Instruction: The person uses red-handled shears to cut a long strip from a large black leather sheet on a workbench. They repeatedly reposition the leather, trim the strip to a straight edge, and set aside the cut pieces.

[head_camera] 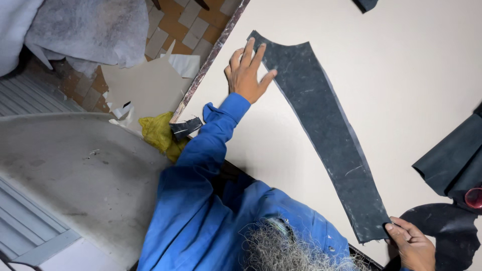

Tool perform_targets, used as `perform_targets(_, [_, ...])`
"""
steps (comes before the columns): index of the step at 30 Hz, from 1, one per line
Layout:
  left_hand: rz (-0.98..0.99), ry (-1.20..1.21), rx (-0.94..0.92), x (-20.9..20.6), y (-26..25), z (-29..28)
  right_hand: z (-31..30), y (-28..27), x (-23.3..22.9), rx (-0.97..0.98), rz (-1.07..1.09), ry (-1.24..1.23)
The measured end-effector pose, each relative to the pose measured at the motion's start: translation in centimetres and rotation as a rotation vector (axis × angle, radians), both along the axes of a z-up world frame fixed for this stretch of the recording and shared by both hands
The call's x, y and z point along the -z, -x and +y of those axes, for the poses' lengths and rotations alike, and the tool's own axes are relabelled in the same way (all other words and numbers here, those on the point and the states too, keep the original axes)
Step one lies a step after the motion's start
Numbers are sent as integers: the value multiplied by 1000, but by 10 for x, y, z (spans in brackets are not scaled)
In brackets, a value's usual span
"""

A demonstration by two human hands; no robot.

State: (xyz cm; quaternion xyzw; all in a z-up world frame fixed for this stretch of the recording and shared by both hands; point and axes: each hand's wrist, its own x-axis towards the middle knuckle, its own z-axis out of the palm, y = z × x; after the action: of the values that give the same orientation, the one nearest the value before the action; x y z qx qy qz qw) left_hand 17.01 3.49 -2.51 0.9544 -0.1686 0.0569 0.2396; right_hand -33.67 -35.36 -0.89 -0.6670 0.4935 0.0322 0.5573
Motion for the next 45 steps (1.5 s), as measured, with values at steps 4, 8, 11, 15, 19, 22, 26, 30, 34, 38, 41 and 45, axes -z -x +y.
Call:
perform_targets(4, [-38, -190, 20, -17, 23, -10, 15, 10, -1, 96, -2, 94])
perform_targets(8, [-95, -239, 18, -8, 15, -13, 26, 8, -7, -34, -48, 255])
perform_targets(11, [-154, -311, 68, 7, 16, -11, 31, 11, -7, -28, -110, 347])
perform_targets(15, [-90, -383, 122, 2, 10, 2, 44, 7, -12, 92, -256, 608])
perform_targets(19, [-105, -308, 124, 0, 12, 3, 64, 4, -27, -56, -248, 642])
perform_targets(22, [-82, -302, 111, -2, 13, 4, 75, -7, -35, -147, -210, 664])
perform_targets(26, [-88, -308, 110, -4, 15, 0, 78, -8, -42, -184, -204, 701])
perform_targets(30, [-87, -318, 109, -6, 14, 0, 82, -5, -41, -192, -171, 716])
perform_targets(34, [-87, -319, 96, -4, 13, 2, 81, -5, -42, -214, -182, 698])
perform_targets(38, [-102, -324, 95, 1, 10, -2, 78, -5, -46, -221, -186, 675])
perform_targets(41, [-70, -317, 95, 3, 10, 3, 83, -6, -46, -222, -181, 684])
perform_targets(45, [-188, -169, 103, -1, 19, 3, 62, -3, -54, -241, -290, 631])
